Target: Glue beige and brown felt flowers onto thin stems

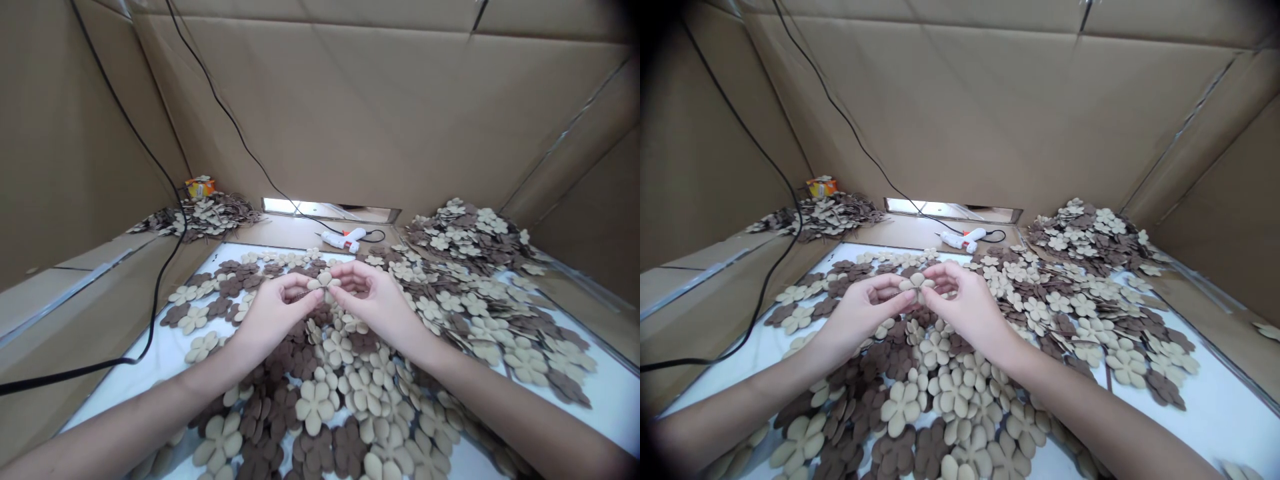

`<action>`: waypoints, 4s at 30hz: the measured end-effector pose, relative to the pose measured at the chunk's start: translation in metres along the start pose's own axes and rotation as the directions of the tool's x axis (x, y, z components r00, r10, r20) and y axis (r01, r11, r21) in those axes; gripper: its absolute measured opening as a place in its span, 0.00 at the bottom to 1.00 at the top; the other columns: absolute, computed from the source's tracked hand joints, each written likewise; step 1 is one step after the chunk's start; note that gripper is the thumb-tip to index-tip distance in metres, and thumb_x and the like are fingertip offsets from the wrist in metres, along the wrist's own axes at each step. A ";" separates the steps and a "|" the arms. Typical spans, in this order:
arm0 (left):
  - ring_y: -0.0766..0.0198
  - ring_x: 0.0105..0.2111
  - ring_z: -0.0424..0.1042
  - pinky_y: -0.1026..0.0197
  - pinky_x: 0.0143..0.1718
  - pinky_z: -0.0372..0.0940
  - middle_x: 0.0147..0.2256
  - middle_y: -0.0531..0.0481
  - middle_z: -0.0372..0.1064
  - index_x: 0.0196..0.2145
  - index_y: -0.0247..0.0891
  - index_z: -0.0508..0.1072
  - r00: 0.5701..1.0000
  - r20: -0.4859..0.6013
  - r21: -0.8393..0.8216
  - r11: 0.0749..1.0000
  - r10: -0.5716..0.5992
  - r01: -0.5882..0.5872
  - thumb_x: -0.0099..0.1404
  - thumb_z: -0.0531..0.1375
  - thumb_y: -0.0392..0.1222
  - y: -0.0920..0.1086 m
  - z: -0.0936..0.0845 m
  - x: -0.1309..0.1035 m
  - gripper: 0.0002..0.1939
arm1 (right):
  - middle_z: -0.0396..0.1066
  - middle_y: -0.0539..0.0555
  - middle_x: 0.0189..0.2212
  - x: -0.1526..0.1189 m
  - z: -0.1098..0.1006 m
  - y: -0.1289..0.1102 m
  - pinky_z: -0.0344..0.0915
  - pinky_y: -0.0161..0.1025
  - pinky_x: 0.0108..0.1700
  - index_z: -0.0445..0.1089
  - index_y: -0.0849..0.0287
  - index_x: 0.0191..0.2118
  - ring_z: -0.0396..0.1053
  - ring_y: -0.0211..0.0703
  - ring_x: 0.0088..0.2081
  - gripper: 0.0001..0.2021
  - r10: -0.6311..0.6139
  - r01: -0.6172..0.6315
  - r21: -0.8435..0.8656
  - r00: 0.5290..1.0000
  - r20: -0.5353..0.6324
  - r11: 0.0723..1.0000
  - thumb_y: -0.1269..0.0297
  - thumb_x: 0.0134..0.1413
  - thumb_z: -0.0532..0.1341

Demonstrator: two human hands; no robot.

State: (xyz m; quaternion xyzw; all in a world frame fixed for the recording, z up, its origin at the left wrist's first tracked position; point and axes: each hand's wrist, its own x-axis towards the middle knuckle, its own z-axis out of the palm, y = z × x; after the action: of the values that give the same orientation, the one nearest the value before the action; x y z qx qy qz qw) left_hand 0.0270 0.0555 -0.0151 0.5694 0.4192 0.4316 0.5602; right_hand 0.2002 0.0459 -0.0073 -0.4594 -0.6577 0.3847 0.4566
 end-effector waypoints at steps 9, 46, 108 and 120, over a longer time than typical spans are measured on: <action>0.61 0.32 0.74 0.60 0.39 0.69 0.31 0.49 0.75 0.31 0.35 0.72 0.999 0.016 0.070 0.997 0.044 -0.045 0.55 0.64 0.44 0.004 0.000 -0.002 0.10 | 0.73 0.52 0.34 -0.001 -0.003 -0.003 0.69 0.34 0.37 0.69 0.59 0.40 0.71 0.38 0.36 0.10 -0.021 0.021 -0.008 0.999 0.030 1.000 0.64 0.51 0.62; 0.61 0.31 0.75 0.64 0.34 0.68 0.32 0.50 0.77 0.33 0.37 0.75 0.972 0.028 0.402 0.887 0.234 -0.225 0.55 0.61 0.38 0.016 -0.003 -0.008 0.07 | 0.75 0.50 0.36 -0.014 -0.010 -0.021 0.67 0.37 0.40 0.68 0.54 0.42 0.74 0.42 0.36 0.09 -0.331 0.300 -0.609 0.941 0.064 0.734 0.63 0.54 0.58; 0.64 0.27 0.71 0.66 0.29 0.64 0.26 0.53 0.72 0.28 0.37 0.72 0.979 0.124 0.532 0.821 0.164 -0.205 0.56 0.58 0.41 0.015 -0.006 -0.016 0.06 | 0.72 0.44 0.33 -0.013 -0.009 -0.024 0.66 0.29 0.30 0.60 0.46 0.49 0.73 0.35 0.32 0.20 -0.203 0.226 -0.486 0.974 0.099 0.844 0.66 0.51 0.63; 0.64 0.27 0.71 0.66 0.29 0.64 0.26 0.52 0.72 0.30 0.37 0.73 0.978 0.114 0.526 0.825 0.174 -0.208 0.56 0.59 0.43 0.011 -0.006 -0.014 0.07 | 0.71 0.46 0.30 -0.011 -0.011 -0.019 0.67 0.30 0.29 0.62 0.48 0.48 0.72 0.37 0.32 0.19 -0.141 0.167 -0.331 0.985 0.103 0.929 0.66 0.50 0.63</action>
State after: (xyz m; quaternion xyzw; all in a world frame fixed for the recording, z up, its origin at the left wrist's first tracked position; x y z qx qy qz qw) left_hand 0.0172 0.0432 -0.0040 0.7548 0.4465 0.3340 0.3456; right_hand 0.2074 0.0308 0.0104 -0.4627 -0.7650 0.2466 0.3741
